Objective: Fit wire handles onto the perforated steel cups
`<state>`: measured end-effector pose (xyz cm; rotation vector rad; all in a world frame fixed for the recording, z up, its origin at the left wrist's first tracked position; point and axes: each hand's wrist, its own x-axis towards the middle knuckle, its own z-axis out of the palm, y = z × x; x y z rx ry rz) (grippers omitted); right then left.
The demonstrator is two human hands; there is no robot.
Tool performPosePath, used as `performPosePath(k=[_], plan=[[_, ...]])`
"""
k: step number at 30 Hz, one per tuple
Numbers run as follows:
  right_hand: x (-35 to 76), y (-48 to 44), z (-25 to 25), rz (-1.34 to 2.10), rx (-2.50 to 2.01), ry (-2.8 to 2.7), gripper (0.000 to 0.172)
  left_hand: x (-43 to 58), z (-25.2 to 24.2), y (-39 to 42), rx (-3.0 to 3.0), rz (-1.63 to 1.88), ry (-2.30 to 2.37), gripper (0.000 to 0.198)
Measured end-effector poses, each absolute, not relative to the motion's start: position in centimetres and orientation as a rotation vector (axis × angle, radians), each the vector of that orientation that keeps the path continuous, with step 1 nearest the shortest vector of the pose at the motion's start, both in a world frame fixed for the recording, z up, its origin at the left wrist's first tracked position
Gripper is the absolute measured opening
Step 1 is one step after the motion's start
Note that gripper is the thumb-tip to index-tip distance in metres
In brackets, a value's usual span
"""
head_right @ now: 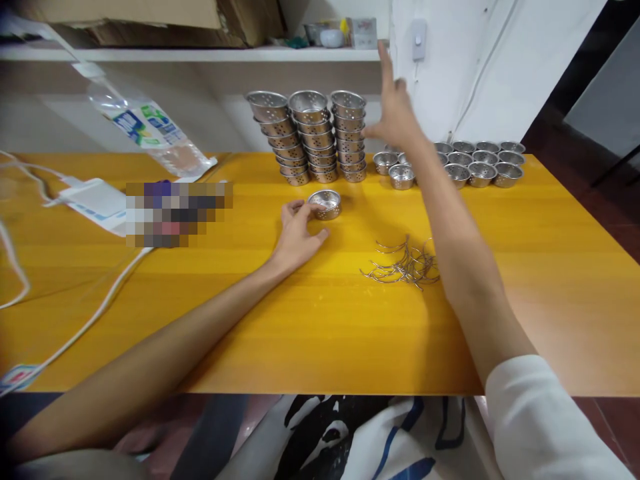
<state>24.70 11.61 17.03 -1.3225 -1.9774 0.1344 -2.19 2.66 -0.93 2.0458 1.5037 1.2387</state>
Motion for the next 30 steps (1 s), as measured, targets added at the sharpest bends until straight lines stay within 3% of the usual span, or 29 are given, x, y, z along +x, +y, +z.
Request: performPosePath(k=[1, 3, 4, 5, 9, 14, 21, 30], plan=[[25.5, 10.3, 18.1, 0.048, -1.333, -1.930, 0.112, -2.2, -0.9, 2.7, 2.079, 1.208, 1.496, 0.049], [26.7, 6.9, 19.4, 0.051, -1.233, -2.130, 0.048, -2.2, -0.6, 2.5, 2.138, 1.167, 1.459, 0.036], [27.0, 5.1, 19.5, 0.085, -1.200, -2.269, 0.028, -2.1, -0.4, 2.4, 2.162, 1.152, 1.435, 0.031], [27.1, 3.2, 19.0, 0.139, -1.185, -2.432, 0.020, -2.0, -0.2, 2.3, 2.184, 1.139, 1.411, 0.028], [26.1, -1.2, 14.4, 0.220, -1.353, -2.963, 0.021, -1.7, 0.6, 1.5, 2.255, 1.084, 1.364, 0.027], [24.9, -0.3, 10.2, 0.140, -1.508, -3.110, 0.023, -1.4, 1.0, 0.5, 2.293, 1.023, 1.228, 0.029], [25.8, -0.1, 12.4, 0.011, -1.509, -2.852, 0.024, -1.3, 1.6, -0.7, 2.196, 1.005, 1.047, 0.077], [23.6, -1.2, 12.2, 0.109, -1.322, -2.728, 0.021, -1.4, 2.2, -1.2, 2.194, 0.880, 0.891, 0.080]])
